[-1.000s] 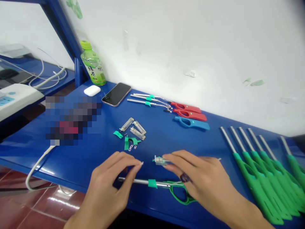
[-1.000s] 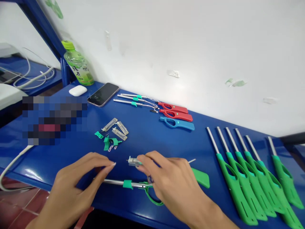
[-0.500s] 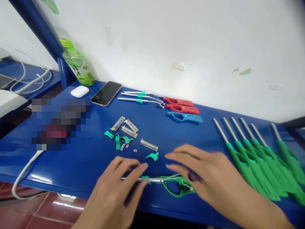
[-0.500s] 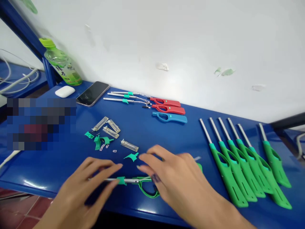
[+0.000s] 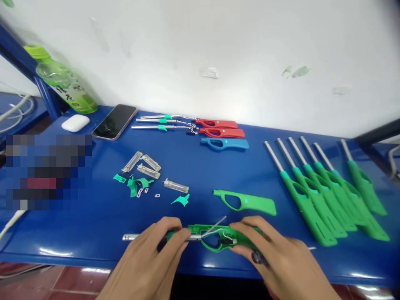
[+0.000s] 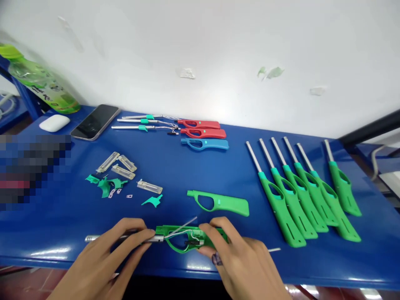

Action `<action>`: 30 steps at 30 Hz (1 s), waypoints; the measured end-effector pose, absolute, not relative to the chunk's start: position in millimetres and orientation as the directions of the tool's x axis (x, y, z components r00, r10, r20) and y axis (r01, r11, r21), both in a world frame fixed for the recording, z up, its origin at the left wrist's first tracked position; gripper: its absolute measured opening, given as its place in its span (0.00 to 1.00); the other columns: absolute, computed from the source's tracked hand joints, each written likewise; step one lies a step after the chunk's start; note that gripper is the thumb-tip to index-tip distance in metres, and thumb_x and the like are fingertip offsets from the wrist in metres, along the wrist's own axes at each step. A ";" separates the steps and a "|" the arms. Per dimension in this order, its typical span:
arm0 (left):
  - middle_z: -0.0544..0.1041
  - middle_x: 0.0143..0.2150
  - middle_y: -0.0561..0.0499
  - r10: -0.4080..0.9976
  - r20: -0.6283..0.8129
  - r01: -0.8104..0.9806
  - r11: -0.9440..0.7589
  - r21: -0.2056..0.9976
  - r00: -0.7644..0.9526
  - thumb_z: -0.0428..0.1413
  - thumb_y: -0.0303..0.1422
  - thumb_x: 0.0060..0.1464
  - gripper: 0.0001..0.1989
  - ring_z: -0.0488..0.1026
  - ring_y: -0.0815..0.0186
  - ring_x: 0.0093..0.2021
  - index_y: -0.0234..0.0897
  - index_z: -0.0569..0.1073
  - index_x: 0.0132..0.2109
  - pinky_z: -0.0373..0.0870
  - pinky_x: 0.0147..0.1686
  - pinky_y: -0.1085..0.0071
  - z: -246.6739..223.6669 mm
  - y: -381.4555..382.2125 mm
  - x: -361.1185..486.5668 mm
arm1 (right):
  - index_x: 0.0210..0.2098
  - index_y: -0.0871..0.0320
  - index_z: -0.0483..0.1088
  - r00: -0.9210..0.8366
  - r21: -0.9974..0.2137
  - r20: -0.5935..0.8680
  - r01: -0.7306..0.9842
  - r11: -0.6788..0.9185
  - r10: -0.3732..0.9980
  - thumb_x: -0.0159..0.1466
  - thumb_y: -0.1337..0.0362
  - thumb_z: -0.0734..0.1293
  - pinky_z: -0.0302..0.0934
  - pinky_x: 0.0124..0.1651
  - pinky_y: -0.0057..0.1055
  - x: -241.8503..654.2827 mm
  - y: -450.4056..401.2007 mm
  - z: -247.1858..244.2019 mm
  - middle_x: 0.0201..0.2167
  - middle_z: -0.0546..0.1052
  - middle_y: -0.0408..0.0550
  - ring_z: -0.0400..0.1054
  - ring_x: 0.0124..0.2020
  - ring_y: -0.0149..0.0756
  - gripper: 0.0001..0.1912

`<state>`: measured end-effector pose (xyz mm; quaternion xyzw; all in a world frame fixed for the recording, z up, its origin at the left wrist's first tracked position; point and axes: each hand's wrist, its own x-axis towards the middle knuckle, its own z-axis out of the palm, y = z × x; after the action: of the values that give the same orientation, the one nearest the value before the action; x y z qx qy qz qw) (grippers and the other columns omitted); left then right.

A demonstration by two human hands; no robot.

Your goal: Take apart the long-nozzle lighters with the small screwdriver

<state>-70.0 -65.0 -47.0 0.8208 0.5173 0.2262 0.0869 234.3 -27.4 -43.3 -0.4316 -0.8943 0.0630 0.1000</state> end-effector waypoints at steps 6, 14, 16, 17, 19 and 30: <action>0.79 0.52 0.49 0.875 0.270 0.830 -0.472 0.297 0.402 0.45 0.29 0.74 0.19 0.83 0.64 0.46 0.46 0.70 0.65 0.81 0.40 0.69 -36.2 -56.3 -60.4 | 0.55 0.52 0.76 -0.602 -0.240 0.162 0.745 0.622 0.782 0.80 0.54 0.54 0.73 0.23 0.32 227.4 -21.2 -35.6 0.49 0.84 0.49 0.83 0.28 0.38 0.21; 0.78 0.43 0.52 0.876 0.274 0.797 -0.477 0.370 0.397 0.49 0.31 0.73 0.08 0.83 0.64 0.35 0.44 0.73 0.51 0.76 0.26 0.68 -29.0 -43.0 -46.1 | 0.54 0.53 0.77 -0.597 -0.253 0.169 0.743 0.620 0.784 0.81 0.56 0.49 0.71 0.20 0.34 225.7 -22.0 -32.3 0.48 0.84 0.48 0.81 0.24 0.36 0.25; 0.80 0.44 0.52 0.872 0.270 0.799 -0.484 0.356 0.408 0.48 0.30 0.74 0.10 0.83 0.65 0.35 0.44 0.72 0.53 0.76 0.26 0.68 -28.2 -41.3 -44.9 | 0.54 0.54 0.76 -0.592 -0.263 0.166 0.744 0.614 0.789 0.81 0.57 0.49 0.71 0.20 0.34 225.6 -21.7 -32.1 0.48 0.84 0.48 0.81 0.24 0.36 0.25; 0.80 0.44 0.52 0.868 0.274 0.799 -0.490 0.347 0.414 0.47 0.30 0.74 0.11 0.83 0.65 0.34 0.44 0.72 0.54 0.76 0.25 0.68 -27.5 -40.6 -44.3 | 0.55 0.54 0.76 -0.589 -0.270 0.164 0.745 0.610 0.791 0.81 0.58 0.48 0.71 0.20 0.35 225.7 -21.5 -32.3 0.49 0.84 0.48 0.82 0.25 0.36 0.26; 0.80 0.42 0.53 0.867 0.285 0.798 -0.491 0.348 0.409 0.47 0.29 0.73 0.11 0.83 0.66 0.33 0.44 0.72 0.54 0.76 0.26 0.69 -25.3 -38.9 -42.4 | 0.56 0.54 0.76 -0.585 -0.281 0.165 0.744 0.607 0.794 0.81 0.58 0.48 0.72 0.20 0.35 226.0 -21.2 -33.1 0.50 0.84 0.48 0.82 0.26 0.37 0.25; 0.78 0.33 0.57 0.857 0.409 0.751 -0.488 0.445 0.315 0.51 0.24 0.63 0.11 0.80 0.70 0.30 0.46 0.69 0.48 0.75 0.26 0.74 -11.2 -38.5 -27.8 | 0.55 0.57 0.77 -0.609 -0.293 0.165 0.721 0.628 0.776 0.81 0.62 0.48 0.76 0.25 0.30 229.2 -24.2 -33.2 0.48 0.84 0.50 0.82 0.26 0.35 0.26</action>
<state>-27.8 -38.5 -11.2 0.8062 0.4985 0.3068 0.0861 229.2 -24.2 -33.2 -0.4199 -0.8914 0.0989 0.1389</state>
